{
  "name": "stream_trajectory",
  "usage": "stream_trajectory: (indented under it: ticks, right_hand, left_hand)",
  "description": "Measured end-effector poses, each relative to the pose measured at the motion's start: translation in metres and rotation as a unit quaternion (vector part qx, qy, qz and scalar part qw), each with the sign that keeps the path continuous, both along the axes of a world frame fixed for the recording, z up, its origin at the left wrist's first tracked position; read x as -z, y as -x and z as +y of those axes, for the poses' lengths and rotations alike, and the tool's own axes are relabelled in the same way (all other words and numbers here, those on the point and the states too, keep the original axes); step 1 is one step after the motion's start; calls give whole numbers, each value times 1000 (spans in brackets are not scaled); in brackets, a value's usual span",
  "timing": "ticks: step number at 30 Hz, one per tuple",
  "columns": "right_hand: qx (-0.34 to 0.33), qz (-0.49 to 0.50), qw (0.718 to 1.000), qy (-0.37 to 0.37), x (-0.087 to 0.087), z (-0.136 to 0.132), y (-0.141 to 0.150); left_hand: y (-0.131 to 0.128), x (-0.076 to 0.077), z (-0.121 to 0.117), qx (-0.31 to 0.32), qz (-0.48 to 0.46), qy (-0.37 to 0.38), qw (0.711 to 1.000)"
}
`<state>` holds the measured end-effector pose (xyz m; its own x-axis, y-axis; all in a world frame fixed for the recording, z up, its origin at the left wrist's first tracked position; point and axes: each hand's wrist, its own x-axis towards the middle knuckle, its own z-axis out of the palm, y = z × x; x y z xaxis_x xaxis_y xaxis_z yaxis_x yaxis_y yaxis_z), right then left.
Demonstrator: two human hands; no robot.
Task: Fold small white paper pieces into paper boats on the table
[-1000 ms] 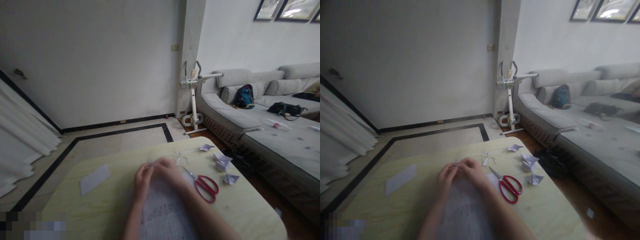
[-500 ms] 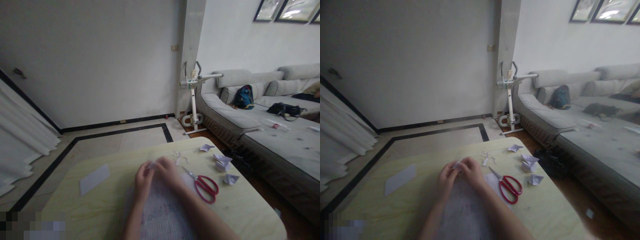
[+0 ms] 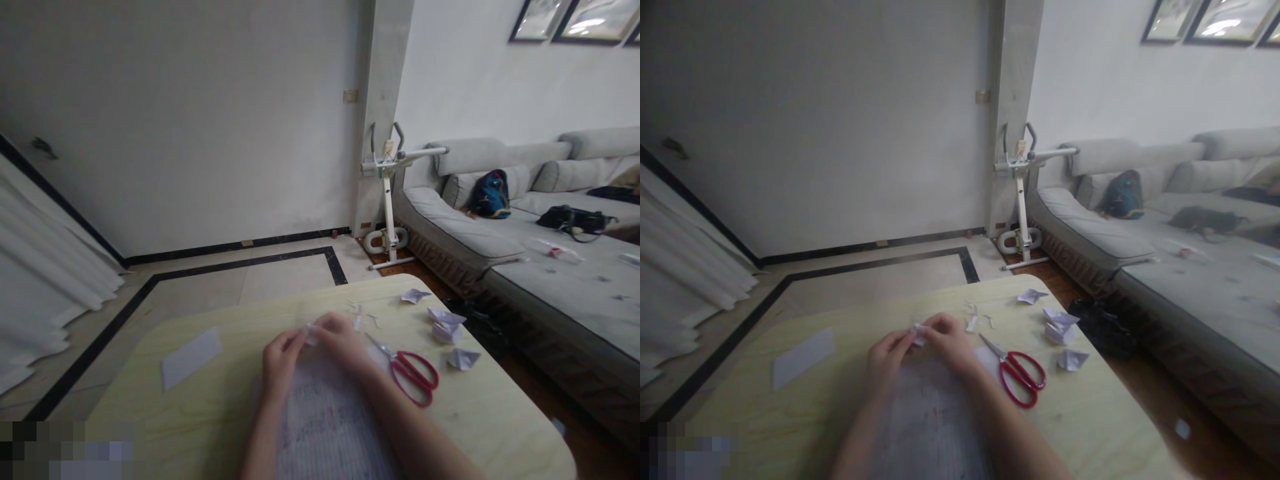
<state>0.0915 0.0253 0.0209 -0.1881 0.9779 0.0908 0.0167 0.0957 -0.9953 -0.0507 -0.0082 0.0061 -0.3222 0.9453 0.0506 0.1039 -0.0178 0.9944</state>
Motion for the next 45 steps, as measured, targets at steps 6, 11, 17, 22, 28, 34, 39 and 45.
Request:
stream_trajectory:
  ticks: [6,11,17,22,28,34,39,45]
  right_hand:
    - [-7,-9,1000,21,-1,1,-3]
    - [-4,-1,1000,26,0,1,-3]
    - [-5,-2,1000,24,0,2,-3]
    - [-7,2,1000,23,1,2,-3]
    - [1,14,1000,23,3,2,-2]
    - [-2,20,1000,16,2,3,-2]
    - [-21,26,999,24,2,3,-4]
    - [-35,32,999,21,6,5,-4]
  left_hand:
    - [0,0,1,-4,12,-5,1000]
    - [-1,2,2,-6,-29,-12,999]
    - [0,2,0,-7,9,-6,1000]
    - [1,7,2,0,23,-10,1000]
    - [-2,11,4,0,-39,-22,999]
    - [0,14,4,20,-13,-10,1000]
    - [3,16,3,42,30,-9,999]
    - [4,18,3,29,52,-21,998]
